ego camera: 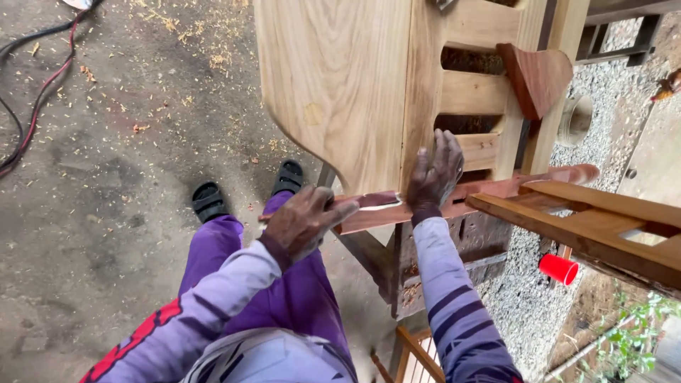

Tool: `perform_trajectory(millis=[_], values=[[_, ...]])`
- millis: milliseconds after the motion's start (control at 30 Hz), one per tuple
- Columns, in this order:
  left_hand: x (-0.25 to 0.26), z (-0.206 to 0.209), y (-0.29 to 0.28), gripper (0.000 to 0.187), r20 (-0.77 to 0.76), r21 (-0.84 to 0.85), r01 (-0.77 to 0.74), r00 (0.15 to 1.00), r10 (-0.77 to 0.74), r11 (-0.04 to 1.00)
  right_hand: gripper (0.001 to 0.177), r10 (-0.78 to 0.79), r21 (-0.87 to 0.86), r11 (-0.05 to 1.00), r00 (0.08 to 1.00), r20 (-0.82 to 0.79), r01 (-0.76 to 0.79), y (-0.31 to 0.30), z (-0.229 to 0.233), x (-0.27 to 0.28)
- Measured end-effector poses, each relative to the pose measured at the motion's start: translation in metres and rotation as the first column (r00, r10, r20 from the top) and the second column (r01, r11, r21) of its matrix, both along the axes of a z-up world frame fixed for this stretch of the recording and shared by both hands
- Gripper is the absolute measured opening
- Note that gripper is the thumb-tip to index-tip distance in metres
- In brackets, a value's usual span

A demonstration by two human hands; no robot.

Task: The person smooths the surface and curved edges of a large wooden headboard using a small sanding block. They work along the contours and flat areas, holding the piece steady with one hand while sanding with the other.

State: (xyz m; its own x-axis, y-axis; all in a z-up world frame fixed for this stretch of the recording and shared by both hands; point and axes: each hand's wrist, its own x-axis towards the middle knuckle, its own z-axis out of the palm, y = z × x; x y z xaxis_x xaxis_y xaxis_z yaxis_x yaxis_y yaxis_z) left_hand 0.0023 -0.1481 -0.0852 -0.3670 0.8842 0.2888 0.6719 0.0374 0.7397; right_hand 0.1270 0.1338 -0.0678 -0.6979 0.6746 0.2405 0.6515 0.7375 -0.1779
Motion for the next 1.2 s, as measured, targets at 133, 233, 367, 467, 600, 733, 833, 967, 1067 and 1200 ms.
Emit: perform_trajectory(millis=[133, 233, 367, 467, 600, 733, 833, 967, 1067, 1200], values=[[-0.003, 0.004, 0.009, 0.054, -0.059, -0.051, -0.026, 0.998, 0.023, 0.998, 0.050, -0.021, 0.002, 1.000, 0.999, -0.024, 0.021, 0.008, -0.007, -0.002], [0.007, 0.018, 0.017, 0.053, -0.124, -0.081, -0.082, 0.990, 0.071, 0.993, 0.048, 0.004, 0.026, 1.000, 1.000, 0.006, -0.004, -0.003, -0.006, 0.007], [-0.001, 0.010, 0.019, 0.048, -0.230, -0.044, -0.238, 0.948, 0.222, 0.970, 0.050, -0.010, -0.008, 1.000, 0.999, -0.037, 0.010, 0.006, -0.005, 0.001], [-0.002, 0.004, 0.024, 0.039, -0.174, -0.020, -0.330, 0.931, 0.322, 0.944, 0.051, -0.036, 0.009, 0.999, 0.999, -0.020, 0.037, 0.003, -0.008, 0.005], [0.032, -0.015, 0.033, 0.035, -0.163, -0.021, -0.340, 0.929, 0.332, 0.940, 0.050, -0.016, 0.006, 1.000, 0.999, -0.035, 0.016, 0.005, -0.007, 0.006], [0.013, -0.008, 0.036, 0.046, -0.209, -0.060, -0.331, 0.927, 0.312, 0.942, 0.050, -0.023, 0.011, 1.000, 0.998, -0.051, 0.023, 0.005, -0.005, 0.005], [0.016, 0.014, 0.036, 0.046, -0.163, -0.008, -0.414, 0.899, 0.407, 0.910, 0.050, -0.035, -0.001, 0.999, 0.999, -0.032, 0.035, 0.001, -0.002, 0.005], [0.019, -0.007, 0.047, 0.051, -0.182, 0.037, -0.322, 0.929, 0.323, 0.946, 0.049, -0.034, 0.009, 0.999, 0.999, -0.036, 0.034, 0.004, 0.001, 0.002], [0.005, -0.003, 0.057, 0.049, -0.193, -0.025, -0.287, 0.941, 0.277, 0.958, 0.049, -0.033, -0.003, 0.999, 0.999, -0.026, 0.033, 0.001, 0.002, 0.003], [0.018, -0.006, 0.045, 0.050, -0.201, 0.047, -0.326, 0.923, 0.329, 0.944, 0.049, -0.025, -0.019, 1.000, 0.999, -0.048, 0.024, -0.001, 0.011, -0.002]])
